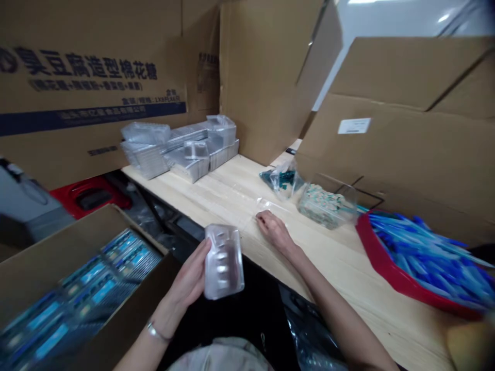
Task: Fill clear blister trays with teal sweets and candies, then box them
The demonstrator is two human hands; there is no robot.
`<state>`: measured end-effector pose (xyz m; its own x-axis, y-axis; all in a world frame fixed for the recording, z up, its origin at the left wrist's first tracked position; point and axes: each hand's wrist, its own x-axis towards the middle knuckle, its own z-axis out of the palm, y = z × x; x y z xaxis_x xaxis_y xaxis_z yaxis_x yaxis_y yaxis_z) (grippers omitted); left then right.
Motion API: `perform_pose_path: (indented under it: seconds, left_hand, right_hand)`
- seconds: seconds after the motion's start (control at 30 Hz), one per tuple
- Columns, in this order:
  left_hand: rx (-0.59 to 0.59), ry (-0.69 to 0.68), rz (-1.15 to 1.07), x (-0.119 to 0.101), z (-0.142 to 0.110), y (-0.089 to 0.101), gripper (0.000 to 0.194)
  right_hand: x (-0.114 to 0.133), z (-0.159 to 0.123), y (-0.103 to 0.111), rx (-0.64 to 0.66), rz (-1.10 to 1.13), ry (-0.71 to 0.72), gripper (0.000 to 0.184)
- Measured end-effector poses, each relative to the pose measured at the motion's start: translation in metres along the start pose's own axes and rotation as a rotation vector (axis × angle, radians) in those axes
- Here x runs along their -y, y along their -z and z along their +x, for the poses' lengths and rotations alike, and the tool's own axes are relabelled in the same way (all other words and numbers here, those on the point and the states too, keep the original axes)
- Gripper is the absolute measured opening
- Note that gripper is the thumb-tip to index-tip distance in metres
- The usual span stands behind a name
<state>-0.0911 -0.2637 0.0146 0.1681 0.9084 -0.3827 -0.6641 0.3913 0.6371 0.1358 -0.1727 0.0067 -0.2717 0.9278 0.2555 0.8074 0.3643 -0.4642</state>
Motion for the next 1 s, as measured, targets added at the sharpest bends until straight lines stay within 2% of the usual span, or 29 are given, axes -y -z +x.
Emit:
perform_pose_path:
  seconds: [0.07, 0.17, 0.27, 0.37, 0.57, 0.7, 0.77, 0.87, 0.93, 1.0]
  left_hand:
    - [0.046, -0.036, 0.028, 0.003, -0.001, -0.007, 0.037]
    - [0.106, -0.056, 0.066, 0.01, -0.002, -0.013, 0.043]
    - [0.133, -0.102, 0.121, 0.018, -0.001, -0.014, 0.045]
    - [0.116, -0.176, 0.214, 0.025, 0.0, -0.015, 0.045]
    - [0.107, -0.265, 0.369, 0.03, 0.001, -0.017, 0.048]
    - [0.12, -0.189, 0.308, 0.027, 0.0, -0.015, 0.046]
    - [0.095, -0.112, 0.249, 0.022, 0.0, -0.011, 0.047]
    - [0.035, -0.037, 0.175, 0.012, -0.002, 0.0, 0.047]
    - [0.002, -0.039, 0.143, 0.005, -0.002, 0.008, 0.046]
    - [-0.017, -0.053, 0.122, -0.002, -0.003, 0.015, 0.043]
  right_hand:
    - [0.03, -0.011, -0.001, 0.021, 0.399, -0.044, 0.02]
    - [0.075, -0.026, -0.002, 0.224, 0.82, -0.124, 0.025]
    - [0.098, -0.029, -0.005, 0.291, 0.983, -0.212, 0.025]
    - [0.098, -0.024, -0.007, 0.269, 1.042, -0.302, 0.023]
    - [0.09, -0.021, -0.013, 0.253, 1.012, -0.329, 0.014]
    - [0.083, -0.026, -0.011, 0.205, 1.004, -0.284, 0.007]
    - [0.076, -0.031, 0.005, 0.18, 0.983, -0.281, 0.006]
    - [0.067, -0.044, 0.05, 0.173, 0.814, -0.263, 0.004]
    - [0.066, -0.051, 0.081, 0.175, 0.557, -0.192, 0.003]
    - [0.068, -0.054, 0.095, 0.202, 0.236, -0.048, 0.006]
